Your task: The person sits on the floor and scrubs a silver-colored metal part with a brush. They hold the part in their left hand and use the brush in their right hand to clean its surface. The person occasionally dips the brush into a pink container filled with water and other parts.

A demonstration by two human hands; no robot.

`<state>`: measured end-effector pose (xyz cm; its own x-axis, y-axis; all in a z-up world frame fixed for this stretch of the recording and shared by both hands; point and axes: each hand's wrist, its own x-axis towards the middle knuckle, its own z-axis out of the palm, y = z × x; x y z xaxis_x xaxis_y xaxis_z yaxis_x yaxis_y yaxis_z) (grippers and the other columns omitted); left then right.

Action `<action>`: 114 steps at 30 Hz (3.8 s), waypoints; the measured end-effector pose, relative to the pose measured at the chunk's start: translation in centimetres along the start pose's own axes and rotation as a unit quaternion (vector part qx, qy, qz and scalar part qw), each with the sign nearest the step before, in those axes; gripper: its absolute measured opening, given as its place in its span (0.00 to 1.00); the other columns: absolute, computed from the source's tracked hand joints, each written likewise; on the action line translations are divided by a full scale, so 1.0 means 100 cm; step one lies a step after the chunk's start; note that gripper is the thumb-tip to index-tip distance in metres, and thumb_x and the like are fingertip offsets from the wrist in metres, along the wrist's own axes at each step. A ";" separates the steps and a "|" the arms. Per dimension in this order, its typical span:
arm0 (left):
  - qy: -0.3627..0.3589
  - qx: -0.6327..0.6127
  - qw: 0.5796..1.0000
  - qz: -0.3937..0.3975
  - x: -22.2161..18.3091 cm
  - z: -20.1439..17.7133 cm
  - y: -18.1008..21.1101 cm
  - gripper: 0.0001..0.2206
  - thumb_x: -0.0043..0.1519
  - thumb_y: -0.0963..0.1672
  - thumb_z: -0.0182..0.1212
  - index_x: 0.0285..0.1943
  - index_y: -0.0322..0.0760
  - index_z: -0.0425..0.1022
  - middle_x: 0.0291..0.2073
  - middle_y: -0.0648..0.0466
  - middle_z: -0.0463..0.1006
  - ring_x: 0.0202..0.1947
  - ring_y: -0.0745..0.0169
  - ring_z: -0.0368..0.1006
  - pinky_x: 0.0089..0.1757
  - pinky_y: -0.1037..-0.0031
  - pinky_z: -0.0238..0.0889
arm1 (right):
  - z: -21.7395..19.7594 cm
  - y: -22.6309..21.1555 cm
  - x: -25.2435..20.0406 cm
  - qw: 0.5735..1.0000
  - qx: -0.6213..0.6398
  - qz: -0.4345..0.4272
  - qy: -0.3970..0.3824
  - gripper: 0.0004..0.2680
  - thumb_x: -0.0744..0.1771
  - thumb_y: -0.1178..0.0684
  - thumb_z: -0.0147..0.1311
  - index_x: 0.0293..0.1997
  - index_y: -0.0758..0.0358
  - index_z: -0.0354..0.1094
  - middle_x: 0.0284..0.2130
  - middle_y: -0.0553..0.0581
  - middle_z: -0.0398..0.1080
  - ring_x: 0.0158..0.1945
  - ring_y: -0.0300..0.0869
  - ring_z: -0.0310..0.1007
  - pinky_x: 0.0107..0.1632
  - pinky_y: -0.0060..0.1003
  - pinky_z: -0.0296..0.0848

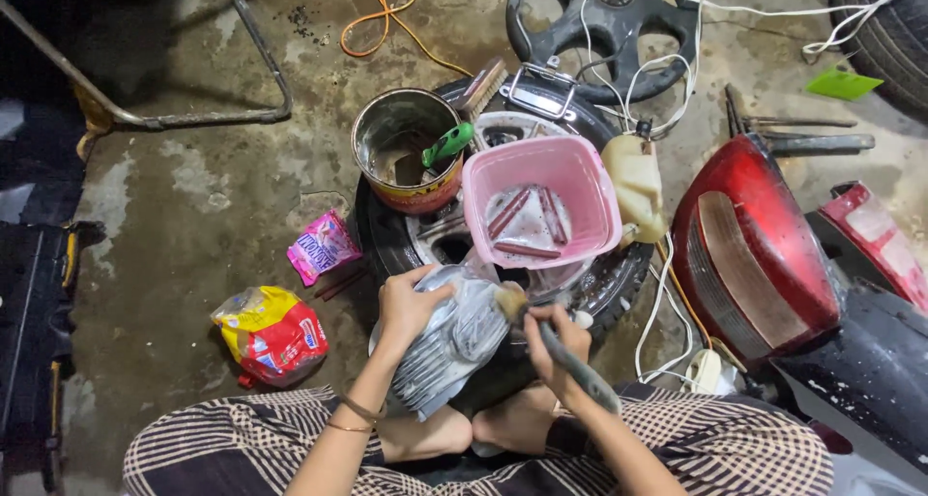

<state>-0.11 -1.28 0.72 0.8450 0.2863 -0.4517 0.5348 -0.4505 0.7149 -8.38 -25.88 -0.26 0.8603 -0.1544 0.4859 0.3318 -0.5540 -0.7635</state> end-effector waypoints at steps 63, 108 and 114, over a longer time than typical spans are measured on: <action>-0.005 0.000 1.000 0.011 -0.010 -0.003 0.008 0.25 0.41 0.48 0.79 0.51 0.47 0.85 0.44 0.44 0.84 0.50 0.39 0.77 0.45 0.58 0.74 | 0.004 0.000 -0.022 0.981 0.018 -0.191 -0.028 0.01 0.63 0.55 0.62 0.33 0.57 0.78 0.20 0.49 0.73 0.18 0.44 0.71 0.26 0.34 0.72; -0.006 0.013 1.000 0.017 -0.009 -0.007 0.009 0.25 0.41 0.49 0.80 0.50 0.50 0.85 0.43 0.44 0.84 0.50 0.41 0.78 0.46 0.60 0.74 | 0.010 -0.016 -0.032 0.998 0.025 0.052 -0.006 0.01 0.59 0.52 0.65 0.25 0.48 0.78 0.16 0.44 0.73 0.22 0.39 0.76 0.35 0.28 0.74; -0.001 0.002 1.000 0.013 0.004 0.002 -0.012 0.25 0.42 0.49 0.80 0.51 0.46 0.84 0.44 0.42 0.84 0.50 0.38 0.78 0.45 0.58 0.74 | 0.006 0.004 -0.002 0.998 -0.007 0.066 -0.005 0.02 0.62 0.56 0.64 0.34 0.51 0.77 0.21 0.50 0.77 0.26 0.47 0.79 0.33 0.36 0.73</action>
<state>-0.44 -0.77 -0.46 0.8583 0.2735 -0.4341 0.5131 -0.4616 0.7236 -8.19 -25.54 -0.95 0.9000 -0.2179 0.3776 0.2107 -0.5408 -0.8144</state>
